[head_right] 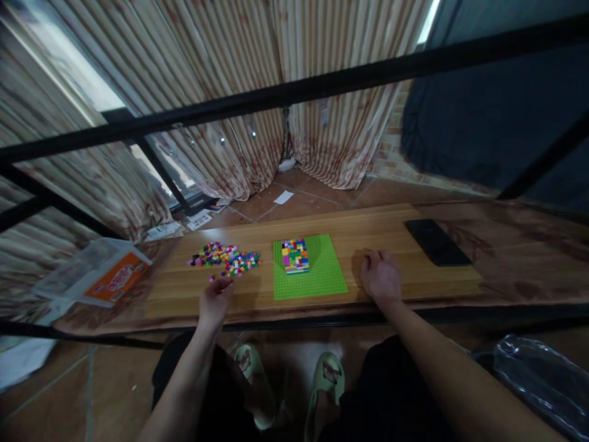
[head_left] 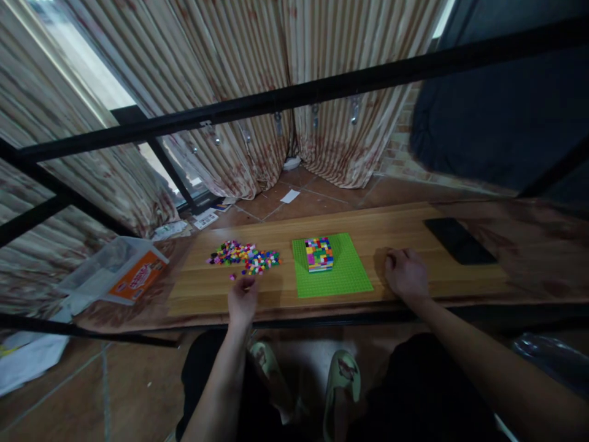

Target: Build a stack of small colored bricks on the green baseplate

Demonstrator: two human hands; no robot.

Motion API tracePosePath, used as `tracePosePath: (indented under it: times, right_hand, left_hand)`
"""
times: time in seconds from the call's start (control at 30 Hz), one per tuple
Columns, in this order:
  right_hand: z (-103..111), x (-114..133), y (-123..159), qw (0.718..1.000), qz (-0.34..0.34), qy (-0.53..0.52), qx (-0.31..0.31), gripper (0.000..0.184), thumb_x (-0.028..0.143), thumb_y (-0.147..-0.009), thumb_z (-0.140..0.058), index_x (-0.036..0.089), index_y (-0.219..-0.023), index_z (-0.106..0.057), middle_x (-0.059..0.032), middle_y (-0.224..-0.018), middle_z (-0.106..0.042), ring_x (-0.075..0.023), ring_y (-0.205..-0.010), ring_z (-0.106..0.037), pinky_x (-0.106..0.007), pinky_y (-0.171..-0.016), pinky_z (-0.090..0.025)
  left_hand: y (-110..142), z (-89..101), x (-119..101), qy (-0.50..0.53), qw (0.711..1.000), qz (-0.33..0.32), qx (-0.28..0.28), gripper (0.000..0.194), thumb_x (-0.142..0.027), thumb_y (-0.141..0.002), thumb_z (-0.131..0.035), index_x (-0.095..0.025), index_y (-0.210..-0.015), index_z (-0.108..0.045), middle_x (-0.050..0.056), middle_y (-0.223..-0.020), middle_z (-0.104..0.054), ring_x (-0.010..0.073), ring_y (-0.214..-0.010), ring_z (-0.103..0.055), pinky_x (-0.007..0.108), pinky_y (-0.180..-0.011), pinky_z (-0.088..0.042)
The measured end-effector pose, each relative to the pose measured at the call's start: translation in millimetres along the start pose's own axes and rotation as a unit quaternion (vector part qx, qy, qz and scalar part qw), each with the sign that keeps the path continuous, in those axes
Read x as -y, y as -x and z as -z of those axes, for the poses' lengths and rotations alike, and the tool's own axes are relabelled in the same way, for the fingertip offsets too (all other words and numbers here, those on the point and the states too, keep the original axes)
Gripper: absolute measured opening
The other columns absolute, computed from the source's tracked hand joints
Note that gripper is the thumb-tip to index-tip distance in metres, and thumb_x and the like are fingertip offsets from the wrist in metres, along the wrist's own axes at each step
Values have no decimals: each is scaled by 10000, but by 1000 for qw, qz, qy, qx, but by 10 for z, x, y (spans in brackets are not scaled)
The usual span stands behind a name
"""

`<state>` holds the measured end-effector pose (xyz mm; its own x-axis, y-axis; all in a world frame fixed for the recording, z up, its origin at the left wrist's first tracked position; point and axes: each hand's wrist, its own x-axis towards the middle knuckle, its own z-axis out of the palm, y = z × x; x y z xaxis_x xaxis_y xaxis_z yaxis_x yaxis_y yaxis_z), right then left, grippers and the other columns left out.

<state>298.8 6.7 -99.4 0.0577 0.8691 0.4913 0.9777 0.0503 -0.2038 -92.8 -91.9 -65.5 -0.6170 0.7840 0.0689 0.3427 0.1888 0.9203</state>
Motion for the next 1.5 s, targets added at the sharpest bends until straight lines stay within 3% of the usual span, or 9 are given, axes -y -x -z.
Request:
tracePosePath:
  times: [0.1, 0.2, 0.6, 0.8, 1.5]
  right_hand:
    - [-13, -29, 7, 1000, 15, 15, -6, 283, 273, -860, -450, 122, -932, -679, -134, -861, -614, -241, -807, -549, -349, -726, -413]
    - [-20, -50, 9, 1000, 25, 17, 4, 305, 283, -867, -433, 118, -954, -675, -153, -875, -618, -261, -809, -554, -364, -712, -410]
    - [-10, -42, 12, 1000, 9, 15, 11, 330, 289, -861, -410, 131, -962, -681, -175, -890, -637, -305, -822, -589, -401, -700, -419]
    - [-28, -58, 7, 1000, 10, 11, 8, 334, 301, -865, -397, 139, -935, -682, -183, -875, -629, -316, -822, -579, -412, -697, -408]
    - [20, 23, 4, 1000, -3, 5, 16, 307, 270, -885, -413, 131, -996, -663, -142, -909, -612, -251, -838, -551, -364, -748, -416]
  left_hand:
    - [-30, 303, 141, -84, 996, 21, -11, 204, -261, -685, -624, -163, -854, -684, 66, -840, -722, 185, -759, -660, 266, -693, -475]
    - [-84, 396, 139, -158, 987, 14, -13, 199, -243, -736, -592, -177, -903, -678, 74, -881, -727, 194, -780, -669, 265, -688, -470]
    - [-39, 85, -26, -281, 959, -44, 14, 233, -234, -825, -571, -234, -1029, -683, 85, -1097, -683, 237, -1028, -634, 336, -863, -479]
    - [-167, -53, -80, -346, 932, -104, 39, 321, -222, -846, -521, -225, -1135, -663, 110, -1095, -665, 253, -978, -639, 343, -835, -488]
    - [-241, -4, -91, -419, 899, -120, 42, 271, -173, -873, -428, -198, -1055, -627, 125, -1184, -597, 248, -920, -650, 316, -695, -458]
